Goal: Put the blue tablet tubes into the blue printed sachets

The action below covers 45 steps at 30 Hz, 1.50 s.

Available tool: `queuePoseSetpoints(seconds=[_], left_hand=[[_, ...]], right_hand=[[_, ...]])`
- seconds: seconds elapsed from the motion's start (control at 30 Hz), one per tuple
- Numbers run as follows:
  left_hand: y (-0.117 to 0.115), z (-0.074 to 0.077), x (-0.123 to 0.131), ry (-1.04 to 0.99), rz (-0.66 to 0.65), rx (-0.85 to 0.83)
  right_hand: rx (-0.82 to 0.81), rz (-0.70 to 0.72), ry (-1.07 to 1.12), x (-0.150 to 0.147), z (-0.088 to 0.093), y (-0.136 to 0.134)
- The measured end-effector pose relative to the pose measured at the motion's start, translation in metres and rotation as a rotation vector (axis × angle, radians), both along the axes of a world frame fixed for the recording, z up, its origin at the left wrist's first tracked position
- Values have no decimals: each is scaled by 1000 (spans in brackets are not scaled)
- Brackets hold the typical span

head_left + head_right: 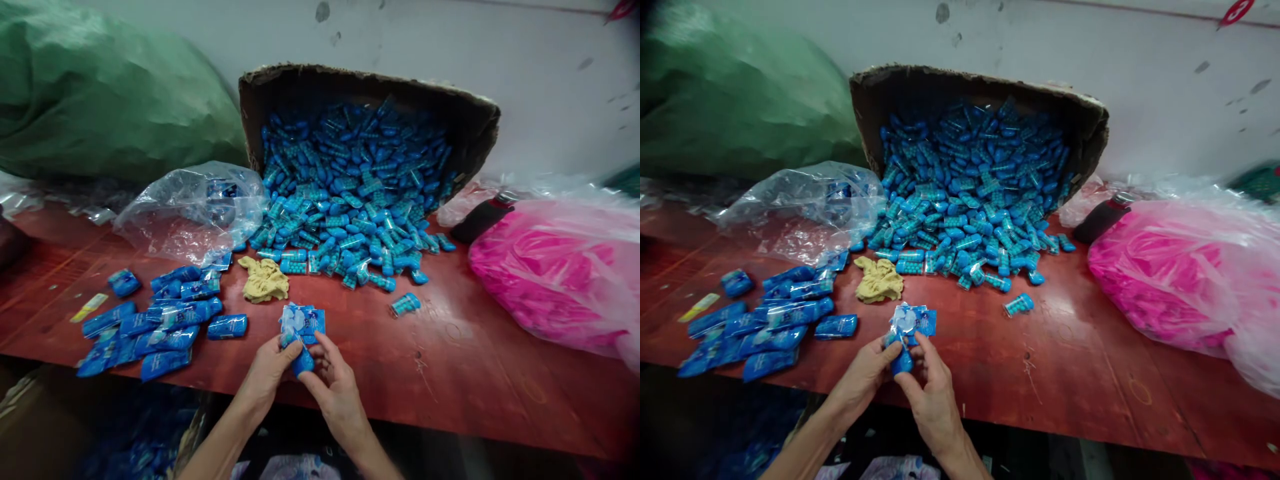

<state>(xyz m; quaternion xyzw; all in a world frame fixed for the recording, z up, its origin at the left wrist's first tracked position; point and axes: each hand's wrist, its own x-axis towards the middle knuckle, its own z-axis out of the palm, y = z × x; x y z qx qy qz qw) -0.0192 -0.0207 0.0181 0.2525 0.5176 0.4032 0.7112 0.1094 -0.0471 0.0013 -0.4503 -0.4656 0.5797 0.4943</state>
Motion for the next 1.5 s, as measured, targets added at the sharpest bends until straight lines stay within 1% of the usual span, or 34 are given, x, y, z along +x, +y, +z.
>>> queuePoseSetpoints(seconds=[0.07,0.13,0.23,0.33,0.47,0.63,0.73,0.8,0.87,0.9,0.97,1.03,1.13,1.2,1.27,1.33,1.4,1.5], left_hand=[[0,8,-1,-101,-37,-22],[0,14,-3,-183,-94,-59],[0,16,-7,-294,-158,-91],[-2,14,-8,-388,-174,-94],[-5,10,0,-433,-126,-97],[-9,8,17,-355,46,-137],[-12,11,27,-308,133,-153],[-13,14,30,-292,168,-162],[-13,17,29,-297,162,-176],[-13,18,27,-309,136,-187],[-13,18,21,-340,68,-208],[-13,17,15,-361,35,-226],[-14,13,12,-366,61,-232],[-15,12,15,-357,87,-219],[-17,13,17,-315,89,-194],[-16,15,11,-192,68,-147],[-12,18,-5,48,81,-68],[1,23,-46,473,208,119]], right_hand=[[42,22,-70,5,2,1],[65,38,-84,10,4,3],[60,94,1,15,2,6],[25,173,111,17,-2,8],[12,189,148,18,-4,8],[47,133,54,20,-7,6],[66,98,49,19,-13,4],[68,44,46,18,-17,4],[48,8,83,17,-19,5],[33,6,125,18,-18,6],[-3,29,232,20,-16,9],[-41,80,306,23,-13,13],[-92,153,319,25,-9,15],[-102,156,285,23,-7,14],[-88,142,203,20,-6,13],[-50,156,69,18,-5,10],[8,180,-79,18,-1,8],[109,206,-277,16,5,9]])
